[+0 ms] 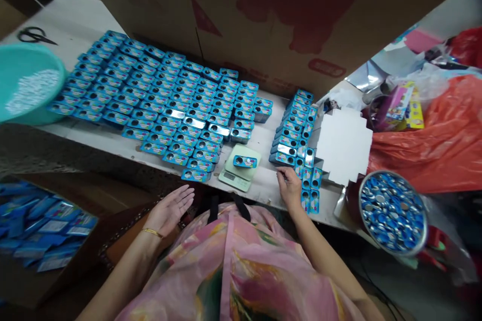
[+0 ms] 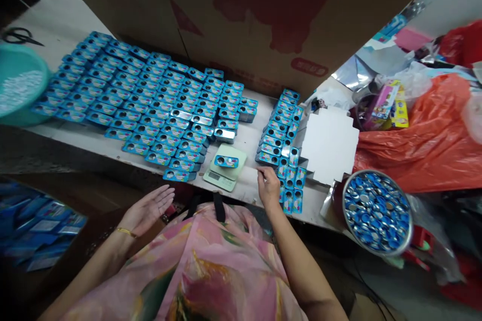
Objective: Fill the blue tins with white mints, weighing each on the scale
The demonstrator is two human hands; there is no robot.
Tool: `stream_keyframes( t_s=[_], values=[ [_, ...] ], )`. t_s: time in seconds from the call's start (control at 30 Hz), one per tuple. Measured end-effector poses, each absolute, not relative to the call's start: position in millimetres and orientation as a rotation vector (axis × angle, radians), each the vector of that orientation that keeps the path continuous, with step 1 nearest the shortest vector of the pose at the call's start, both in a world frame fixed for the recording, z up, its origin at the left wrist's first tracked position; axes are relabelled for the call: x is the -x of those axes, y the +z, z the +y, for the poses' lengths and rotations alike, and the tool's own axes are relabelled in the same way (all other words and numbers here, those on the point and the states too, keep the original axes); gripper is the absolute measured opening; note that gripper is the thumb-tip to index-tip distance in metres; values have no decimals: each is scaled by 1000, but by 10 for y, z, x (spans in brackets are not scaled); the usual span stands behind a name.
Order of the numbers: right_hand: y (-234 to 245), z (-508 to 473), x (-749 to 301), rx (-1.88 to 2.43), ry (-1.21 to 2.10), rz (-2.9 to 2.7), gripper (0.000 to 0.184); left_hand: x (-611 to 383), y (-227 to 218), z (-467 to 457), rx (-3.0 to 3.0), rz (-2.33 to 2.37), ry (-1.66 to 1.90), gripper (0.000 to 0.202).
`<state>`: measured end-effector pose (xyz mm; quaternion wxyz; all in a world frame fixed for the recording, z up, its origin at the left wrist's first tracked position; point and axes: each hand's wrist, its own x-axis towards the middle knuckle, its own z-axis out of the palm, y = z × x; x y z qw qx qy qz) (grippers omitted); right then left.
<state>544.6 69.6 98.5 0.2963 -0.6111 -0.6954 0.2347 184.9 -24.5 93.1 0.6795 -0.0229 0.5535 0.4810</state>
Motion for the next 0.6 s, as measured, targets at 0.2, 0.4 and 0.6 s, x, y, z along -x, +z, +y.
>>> stream_keyframes(
  t_s=[0.2, 0.4, 0.6],
  values=[
    [620, 52, -5696, 1699, 695, -1953, 18, -1797, 843, -376, 113, 1302, 1017, 28],
    [770, 96, -5341, 1564, 678, -2055, 29, -1511, 1136, -67, 9, 1358, 1222, 24],
    [1110, 752, -4845, 1366, 427, -2388, 41, -904, 1539, 207, -146, 1509, 1557, 19]
  ],
)
